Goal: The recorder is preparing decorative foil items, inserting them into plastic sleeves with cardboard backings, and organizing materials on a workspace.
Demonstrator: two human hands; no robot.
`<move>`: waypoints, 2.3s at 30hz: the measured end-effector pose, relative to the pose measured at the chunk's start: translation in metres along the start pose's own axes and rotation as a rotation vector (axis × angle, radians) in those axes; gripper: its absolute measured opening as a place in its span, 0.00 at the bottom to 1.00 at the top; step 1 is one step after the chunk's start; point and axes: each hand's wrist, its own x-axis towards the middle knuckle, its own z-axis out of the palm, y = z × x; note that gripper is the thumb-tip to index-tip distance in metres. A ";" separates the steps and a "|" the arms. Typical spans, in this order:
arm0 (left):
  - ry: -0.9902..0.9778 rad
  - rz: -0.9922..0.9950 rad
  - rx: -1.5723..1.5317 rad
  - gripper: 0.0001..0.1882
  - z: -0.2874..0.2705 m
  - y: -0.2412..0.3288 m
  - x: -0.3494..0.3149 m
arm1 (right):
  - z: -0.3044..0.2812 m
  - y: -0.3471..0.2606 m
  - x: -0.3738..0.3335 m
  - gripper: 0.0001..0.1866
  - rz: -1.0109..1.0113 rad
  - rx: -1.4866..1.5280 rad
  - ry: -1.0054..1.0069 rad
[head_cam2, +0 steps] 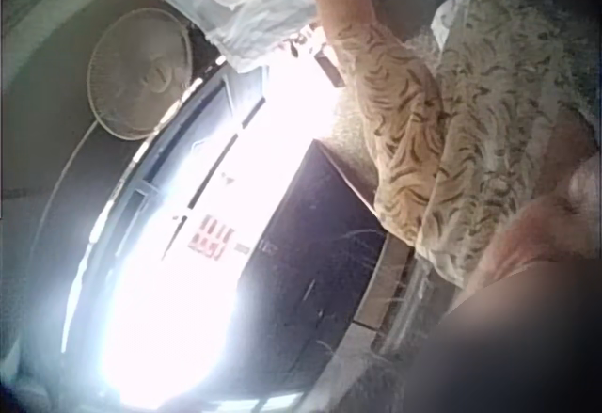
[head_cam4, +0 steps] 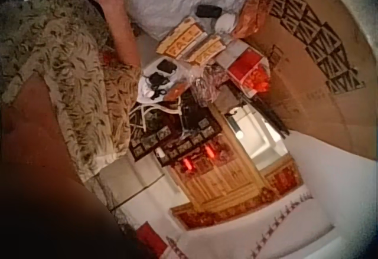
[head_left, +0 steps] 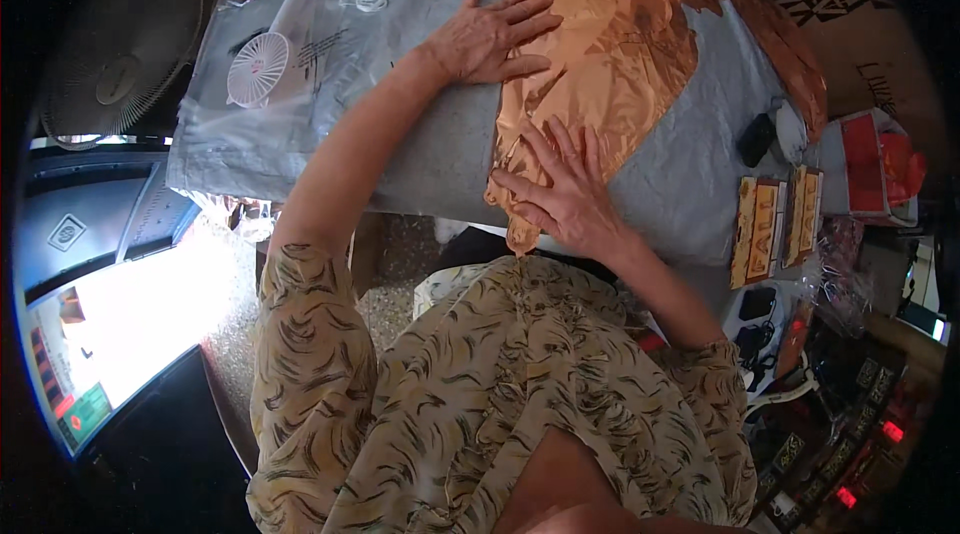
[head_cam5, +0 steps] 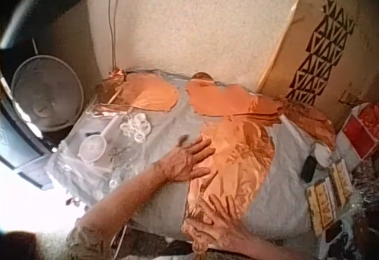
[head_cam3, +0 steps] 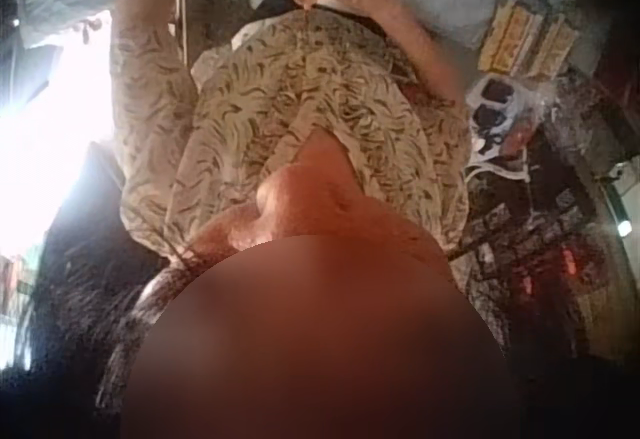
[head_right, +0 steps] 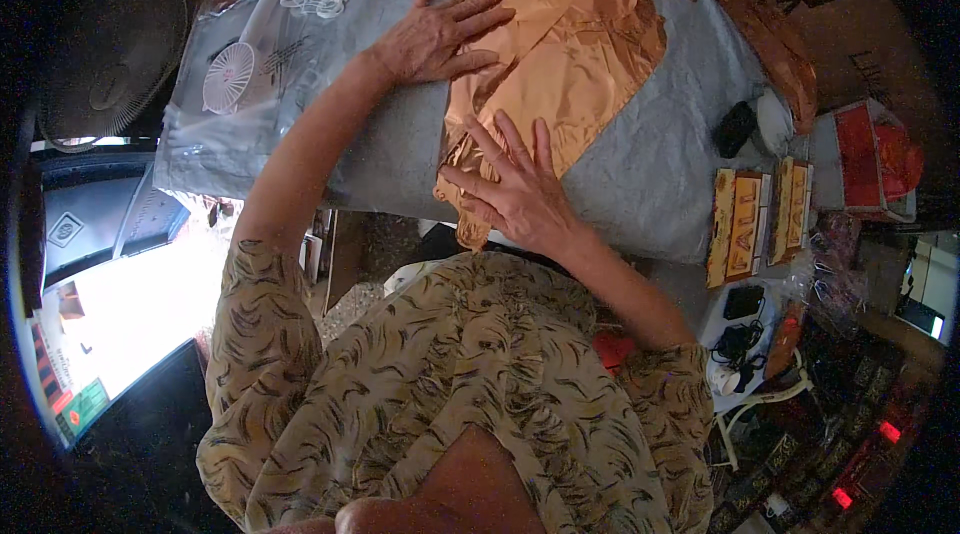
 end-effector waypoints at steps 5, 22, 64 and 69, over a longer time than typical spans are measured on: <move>-0.049 -0.005 0.047 0.51 -0.005 0.007 0.004 | -0.001 0.003 -0.001 0.26 -0.033 -0.004 -0.053; 0.056 0.014 0.075 0.57 0.002 0.018 0.001 | -0.017 0.004 0.010 0.30 -0.089 0.056 0.035; -0.260 0.048 -0.152 0.53 -0.061 0.111 -0.064 | -0.023 0.152 0.071 0.32 0.311 -0.183 0.203; 0.060 -0.088 -0.472 0.45 -0.047 0.093 0.014 | -0.030 0.146 0.069 0.33 0.346 -0.175 0.171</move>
